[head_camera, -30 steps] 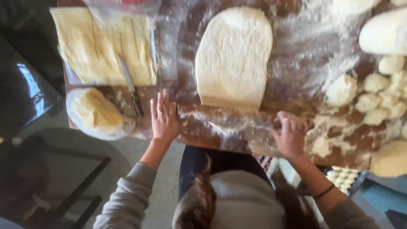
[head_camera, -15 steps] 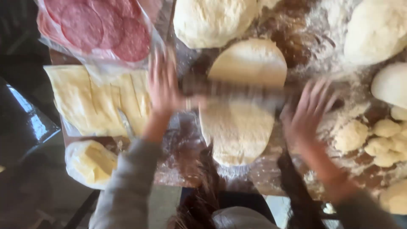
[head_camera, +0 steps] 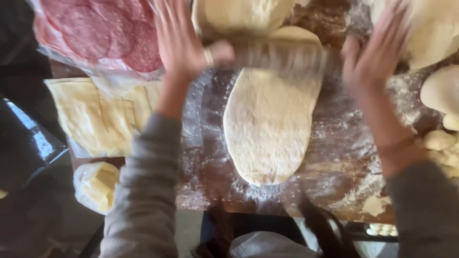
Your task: Rolling dough, adding salami and cheese fillings, and rolling the dough into cylinders before placing on a baking sheet.
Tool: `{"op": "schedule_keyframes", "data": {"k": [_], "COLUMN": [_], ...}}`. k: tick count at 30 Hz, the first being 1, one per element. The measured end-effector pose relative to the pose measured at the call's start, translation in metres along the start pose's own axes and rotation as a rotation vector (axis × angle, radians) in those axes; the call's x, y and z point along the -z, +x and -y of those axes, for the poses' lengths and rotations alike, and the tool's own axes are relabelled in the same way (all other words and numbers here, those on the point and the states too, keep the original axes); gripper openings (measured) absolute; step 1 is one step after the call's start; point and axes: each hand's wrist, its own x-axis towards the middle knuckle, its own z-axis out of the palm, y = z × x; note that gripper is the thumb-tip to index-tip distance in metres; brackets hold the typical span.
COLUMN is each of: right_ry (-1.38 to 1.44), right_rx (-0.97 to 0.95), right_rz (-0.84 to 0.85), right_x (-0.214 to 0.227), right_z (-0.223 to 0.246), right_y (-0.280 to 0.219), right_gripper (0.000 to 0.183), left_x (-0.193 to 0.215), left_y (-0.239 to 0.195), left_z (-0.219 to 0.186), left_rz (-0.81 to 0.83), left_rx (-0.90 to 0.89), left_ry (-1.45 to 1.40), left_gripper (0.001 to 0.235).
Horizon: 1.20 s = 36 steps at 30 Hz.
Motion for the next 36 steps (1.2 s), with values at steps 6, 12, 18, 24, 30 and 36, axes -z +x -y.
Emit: {"op": "schedule_keyframes", "data": {"k": [6, 12, 18, 24, 30, 36], "right_ry": [0.058, 0.148, 0.044, 0.201, -0.072, 0.013], "right_rx": [0.079, -0.056, 0.086, -0.005, 0.241, 0.140], "right_rz": [0.091, 0.081, 0.121, 0.147, 0.009, 0.219], "right_x": [0.069, 0.052, 0.079, 0.078, 0.092, 0.095], "right_z": [0.048, 0.051, 0.071, 0.054, 0.082, 0.084], "right_y": [-0.139, -0.137, -0.326, -0.290, -0.327, -0.432], "right_gripper": [0.079, 0.077, 0.093, 0.051, 0.101, 0.079], "left_x": [-0.035, -0.033, -0.086, -0.088, -0.101, -0.081], "left_y": [-0.157, -0.143, -0.329, -0.329, -0.352, -0.374], "left_z": [0.016, 0.013, 0.049, 0.045, 0.035, 0.033], "left_rz": [-0.085, -0.029, 0.011, -0.079, -0.153, -0.069], "left_rx": [-0.155, -0.128, -0.210, -0.170, -0.224, -0.250], "left_ry": [0.152, 0.113, 0.215, 0.359, 0.226, 0.129], "left_gripper": [0.152, 0.149, 0.149, 0.133, 0.139, 0.142]}}
